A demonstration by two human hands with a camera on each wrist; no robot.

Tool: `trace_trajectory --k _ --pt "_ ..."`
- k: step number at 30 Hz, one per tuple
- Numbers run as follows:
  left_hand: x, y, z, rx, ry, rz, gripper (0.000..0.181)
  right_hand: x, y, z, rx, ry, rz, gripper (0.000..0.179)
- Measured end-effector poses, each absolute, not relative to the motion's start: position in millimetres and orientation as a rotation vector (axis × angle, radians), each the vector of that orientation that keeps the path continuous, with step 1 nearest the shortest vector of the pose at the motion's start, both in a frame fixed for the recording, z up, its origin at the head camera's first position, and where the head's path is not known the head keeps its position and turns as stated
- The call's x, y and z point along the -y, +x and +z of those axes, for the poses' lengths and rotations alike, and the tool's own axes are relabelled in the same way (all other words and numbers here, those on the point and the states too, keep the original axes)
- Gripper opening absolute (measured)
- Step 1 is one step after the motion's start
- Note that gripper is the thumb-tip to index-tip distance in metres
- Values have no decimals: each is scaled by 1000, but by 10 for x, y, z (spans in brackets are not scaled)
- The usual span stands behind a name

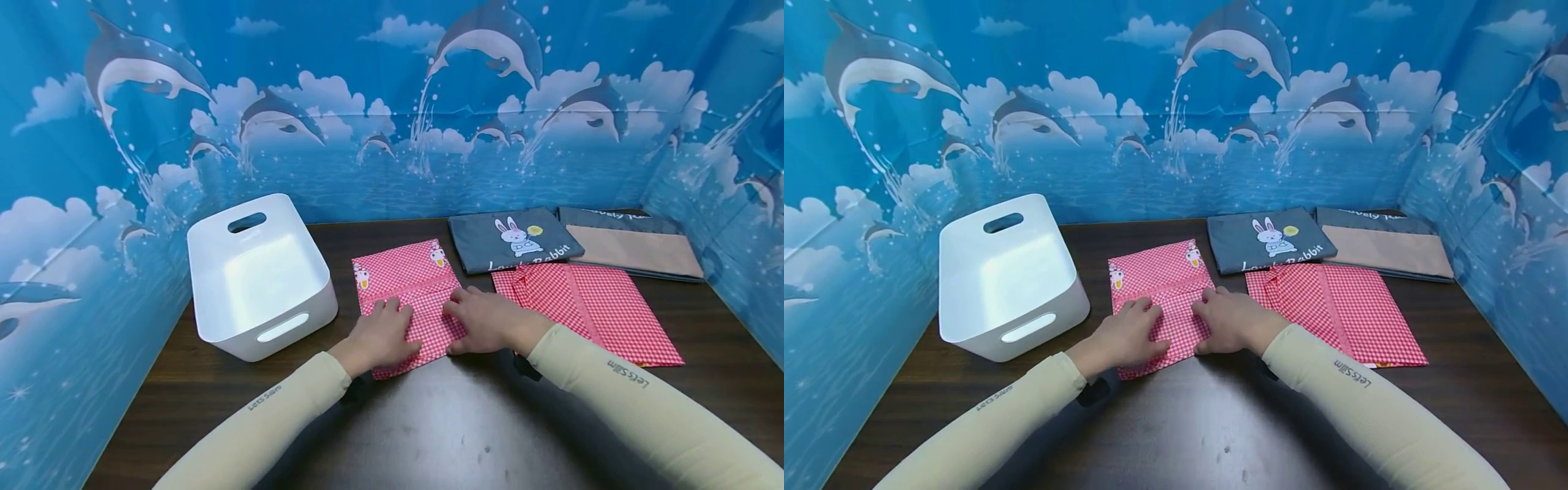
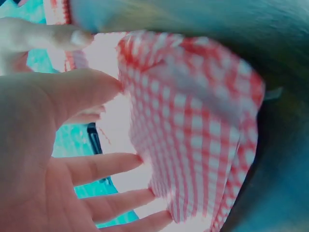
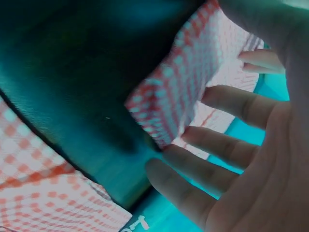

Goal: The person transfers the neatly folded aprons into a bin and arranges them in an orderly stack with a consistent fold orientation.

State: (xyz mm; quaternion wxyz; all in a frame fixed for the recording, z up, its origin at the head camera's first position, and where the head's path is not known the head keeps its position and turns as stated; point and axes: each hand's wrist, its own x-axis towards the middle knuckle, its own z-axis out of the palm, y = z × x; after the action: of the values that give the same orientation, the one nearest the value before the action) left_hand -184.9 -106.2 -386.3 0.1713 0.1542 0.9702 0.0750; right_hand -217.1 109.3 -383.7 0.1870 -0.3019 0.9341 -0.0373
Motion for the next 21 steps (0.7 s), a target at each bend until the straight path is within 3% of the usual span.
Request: trace_trajectory --k 14,21 --pt "1104 -1828 -3860 -2741 476 243 73 -1094 -2217 -3823 -2644 -856 -113 65" --pt "1092 -1893 -3867 -2786 422 273 73 -1129 -2265 -3835 -2672 -895 -133 52"
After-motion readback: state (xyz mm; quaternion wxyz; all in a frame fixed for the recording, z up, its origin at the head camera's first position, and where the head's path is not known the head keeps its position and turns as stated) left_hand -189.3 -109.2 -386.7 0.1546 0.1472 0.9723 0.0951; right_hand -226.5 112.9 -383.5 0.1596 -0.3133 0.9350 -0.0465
